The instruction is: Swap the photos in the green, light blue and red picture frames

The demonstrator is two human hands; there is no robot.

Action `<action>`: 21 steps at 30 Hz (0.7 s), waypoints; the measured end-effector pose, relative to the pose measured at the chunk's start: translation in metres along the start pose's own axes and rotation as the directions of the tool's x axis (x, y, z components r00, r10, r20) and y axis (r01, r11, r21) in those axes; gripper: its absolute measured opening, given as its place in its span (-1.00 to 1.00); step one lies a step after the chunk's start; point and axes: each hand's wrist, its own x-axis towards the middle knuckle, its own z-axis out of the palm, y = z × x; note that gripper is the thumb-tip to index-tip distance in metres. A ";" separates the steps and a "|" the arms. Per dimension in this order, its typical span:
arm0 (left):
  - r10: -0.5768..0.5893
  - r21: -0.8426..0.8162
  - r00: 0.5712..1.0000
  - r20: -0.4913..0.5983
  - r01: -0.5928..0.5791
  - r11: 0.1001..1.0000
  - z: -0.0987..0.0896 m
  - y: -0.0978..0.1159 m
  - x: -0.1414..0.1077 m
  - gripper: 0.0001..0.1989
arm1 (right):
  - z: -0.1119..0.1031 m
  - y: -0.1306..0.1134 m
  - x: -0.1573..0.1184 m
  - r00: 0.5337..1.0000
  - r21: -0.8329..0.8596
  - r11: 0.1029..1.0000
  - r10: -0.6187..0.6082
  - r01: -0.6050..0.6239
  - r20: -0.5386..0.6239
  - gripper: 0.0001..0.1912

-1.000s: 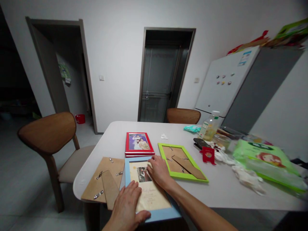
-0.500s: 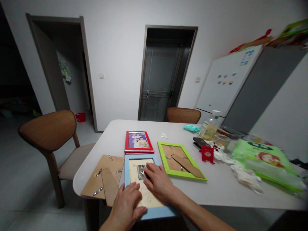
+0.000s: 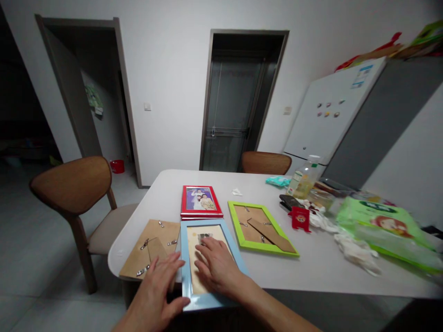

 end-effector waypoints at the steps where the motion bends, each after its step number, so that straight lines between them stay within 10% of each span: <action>1: -0.031 0.024 0.999 -0.031 0.032 0.999 -0.004 -0.008 -0.003 -0.49 | -0.002 -0.003 0.001 1.000 0.011 1.000 -0.006 0.006 0.005 -0.70; 9: -0.263 0.162 0.962 -0.069 0.271 0.949 -0.002 -0.059 -0.017 -0.47 | -0.020 0.014 0.005 0.994 0.080 0.991 0.110 -0.110 0.008 -0.68; 15: -0.242 0.195 0.951 -0.194 0.279 0.940 0.007 -0.095 -0.033 -0.49 | 0.009 -0.049 0.024 0.994 0.158 0.983 -0.099 0.091 0.043 -0.60; 21: -0.185 0.241 0.938 -0.293 0.259 0.935 0.012 -0.120 -0.034 -0.61 | 0.041 -0.090 0.050 1.000 0.227 0.974 0.015 -0.021 0.027 -0.48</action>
